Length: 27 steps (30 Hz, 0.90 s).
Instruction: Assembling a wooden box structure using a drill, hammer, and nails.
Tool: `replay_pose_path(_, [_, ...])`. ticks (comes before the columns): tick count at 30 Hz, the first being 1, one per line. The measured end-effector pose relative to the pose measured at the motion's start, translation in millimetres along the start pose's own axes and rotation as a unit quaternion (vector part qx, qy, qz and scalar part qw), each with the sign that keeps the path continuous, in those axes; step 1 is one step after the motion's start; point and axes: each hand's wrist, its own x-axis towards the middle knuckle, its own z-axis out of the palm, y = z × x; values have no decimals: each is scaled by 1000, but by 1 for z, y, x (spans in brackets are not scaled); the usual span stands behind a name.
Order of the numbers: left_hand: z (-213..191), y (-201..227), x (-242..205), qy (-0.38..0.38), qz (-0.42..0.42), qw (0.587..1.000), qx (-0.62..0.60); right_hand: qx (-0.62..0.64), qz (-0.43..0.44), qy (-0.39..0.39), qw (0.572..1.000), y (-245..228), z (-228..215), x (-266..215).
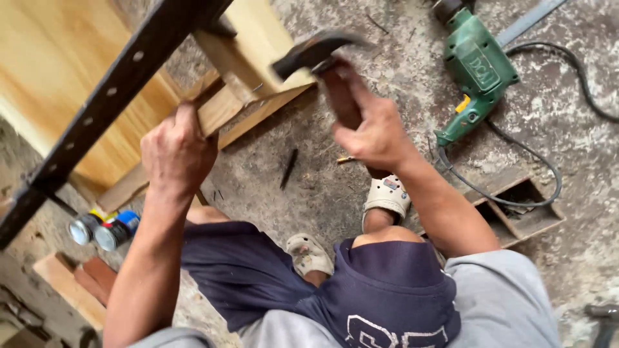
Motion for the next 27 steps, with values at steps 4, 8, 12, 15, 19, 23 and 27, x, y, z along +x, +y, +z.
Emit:
replay_pose_path(4, [1,-2,-17,-22,-19,1000,-7,267,-81,146,949,10,-8,-4])
replay_pose_path(8, [4,-1,-7,-6,3,1000,-7,65,-83,17,994,6,8,10])
replay_pose_path(12, [19,-15,-12,-38,-4,999,-22,281,-98,112,948,4,-9,6])
replay_pose_path(15, [11,-8,-9,-1,10,1000,3,258,-81,277,922,-3,-8,-1])
replay_pose_path(19, [-2,2,-1,-1,28,999,-34,138,-78,176,972,11,10,-2])
replay_pose_path(23, [14,-11,-8,-18,-10,1000,-11,165,-97,121,974,-13,6,4])
replay_pose_path(27, [20,-16,-11,-31,9,999,18,123,-119,86,982,-21,20,6])
